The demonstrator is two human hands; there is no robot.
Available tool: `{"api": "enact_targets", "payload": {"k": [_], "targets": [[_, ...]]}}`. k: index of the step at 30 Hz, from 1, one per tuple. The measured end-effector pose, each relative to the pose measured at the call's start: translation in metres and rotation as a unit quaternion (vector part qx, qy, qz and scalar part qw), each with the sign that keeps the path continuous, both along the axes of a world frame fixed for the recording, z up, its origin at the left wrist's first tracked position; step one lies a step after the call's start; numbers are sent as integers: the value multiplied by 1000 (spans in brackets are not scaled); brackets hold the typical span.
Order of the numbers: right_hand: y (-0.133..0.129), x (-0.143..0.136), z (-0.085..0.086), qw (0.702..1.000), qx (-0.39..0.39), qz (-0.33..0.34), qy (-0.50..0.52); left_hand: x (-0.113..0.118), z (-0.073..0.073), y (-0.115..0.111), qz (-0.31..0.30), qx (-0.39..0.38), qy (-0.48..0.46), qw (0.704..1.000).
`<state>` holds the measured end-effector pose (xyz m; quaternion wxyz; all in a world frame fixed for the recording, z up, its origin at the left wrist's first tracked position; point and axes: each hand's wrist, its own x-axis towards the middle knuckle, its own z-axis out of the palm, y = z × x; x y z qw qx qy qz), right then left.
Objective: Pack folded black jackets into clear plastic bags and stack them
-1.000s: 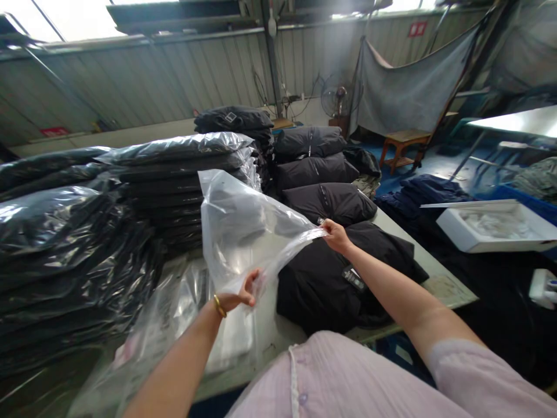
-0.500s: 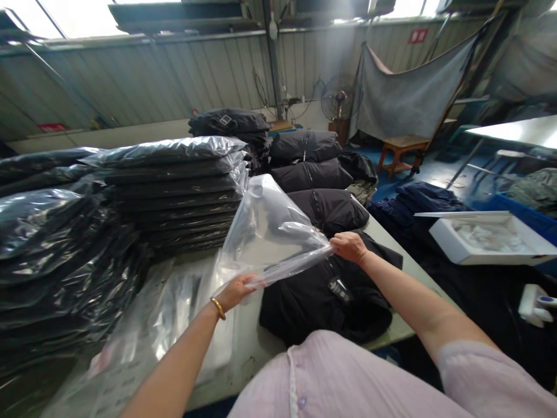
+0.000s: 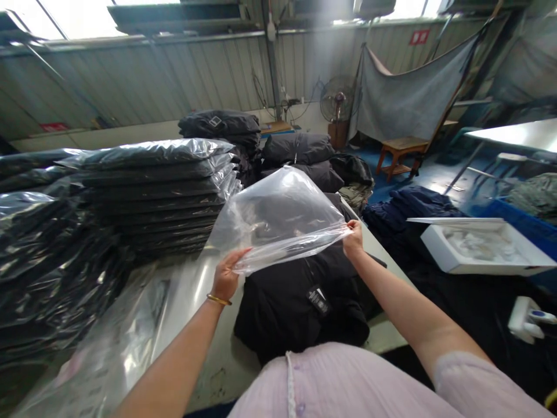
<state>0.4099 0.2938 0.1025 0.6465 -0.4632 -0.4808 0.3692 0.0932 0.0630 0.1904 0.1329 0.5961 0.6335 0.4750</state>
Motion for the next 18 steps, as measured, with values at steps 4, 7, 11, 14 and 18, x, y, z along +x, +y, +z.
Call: {"api": "enact_targets", "payload": {"k": [4, 7, 11, 14, 18], "targets": [[-2, 32, 13, 978, 71, -50, -188, 10, -4, 8, 48, 78, 33, 995], [0, 63, 15, 911, 133, -16, -390, 6, -9, 10, 106, 118, 85, 984], [8, 95, 12, 801, 168, 7, -575, -8, -16, 10, 172, 105, 176, 963], [14, 102, 4, 806, 123, -68, -574, -15, -25, 9, 235, 29, 241, 941], [15, 100, -18, 858, 12, -96, -504, -25, -50, 3, 260, -152, 266, 916]]}}
